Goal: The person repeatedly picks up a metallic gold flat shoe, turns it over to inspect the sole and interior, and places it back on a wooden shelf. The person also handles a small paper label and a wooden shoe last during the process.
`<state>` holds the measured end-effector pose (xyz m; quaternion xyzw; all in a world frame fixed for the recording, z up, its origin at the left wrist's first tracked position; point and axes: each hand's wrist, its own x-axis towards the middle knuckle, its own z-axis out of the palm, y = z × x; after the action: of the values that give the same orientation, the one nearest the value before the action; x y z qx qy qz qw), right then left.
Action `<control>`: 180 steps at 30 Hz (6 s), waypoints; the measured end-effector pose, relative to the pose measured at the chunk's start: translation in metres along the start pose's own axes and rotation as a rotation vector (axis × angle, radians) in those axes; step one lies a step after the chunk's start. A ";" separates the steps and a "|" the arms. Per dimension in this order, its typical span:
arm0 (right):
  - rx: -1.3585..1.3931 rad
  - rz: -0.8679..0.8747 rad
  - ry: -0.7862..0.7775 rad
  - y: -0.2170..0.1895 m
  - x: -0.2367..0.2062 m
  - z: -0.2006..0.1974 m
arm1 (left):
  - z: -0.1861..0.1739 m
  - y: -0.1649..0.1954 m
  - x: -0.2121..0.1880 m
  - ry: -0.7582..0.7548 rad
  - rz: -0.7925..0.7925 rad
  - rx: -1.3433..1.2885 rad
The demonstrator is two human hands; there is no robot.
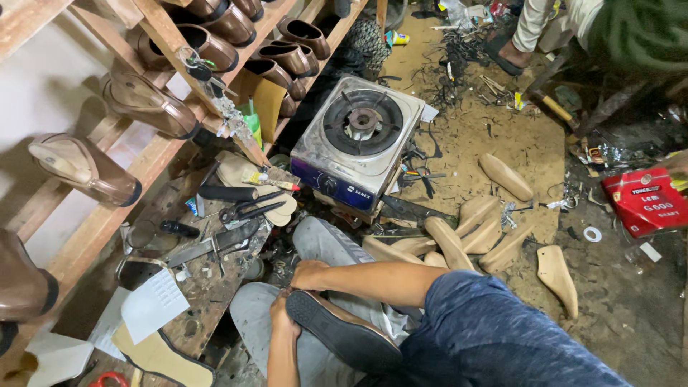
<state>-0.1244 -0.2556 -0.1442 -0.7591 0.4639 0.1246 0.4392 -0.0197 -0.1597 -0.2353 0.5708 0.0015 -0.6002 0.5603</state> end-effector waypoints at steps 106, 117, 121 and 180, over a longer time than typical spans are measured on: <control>0.611 -0.020 -0.147 0.000 0.063 0.076 | -0.044 0.004 -0.001 0.202 0.241 0.558; 0.653 -0.172 -0.160 0.020 0.072 0.082 | -0.047 -0.010 0.017 0.257 0.261 0.730; 0.625 -0.188 -0.139 0.022 0.077 0.082 | -0.049 -0.010 0.021 0.195 0.466 0.784; 0.068 -0.849 0.687 -0.092 -0.226 -0.046 | -0.011 0.088 -0.338 -1.172 0.160 -0.721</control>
<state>-0.1815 -0.1403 0.0685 -0.8622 0.2371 -0.3339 0.2983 -0.0469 0.0415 0.0489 -0.0710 -0.1443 -0.7284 0.6660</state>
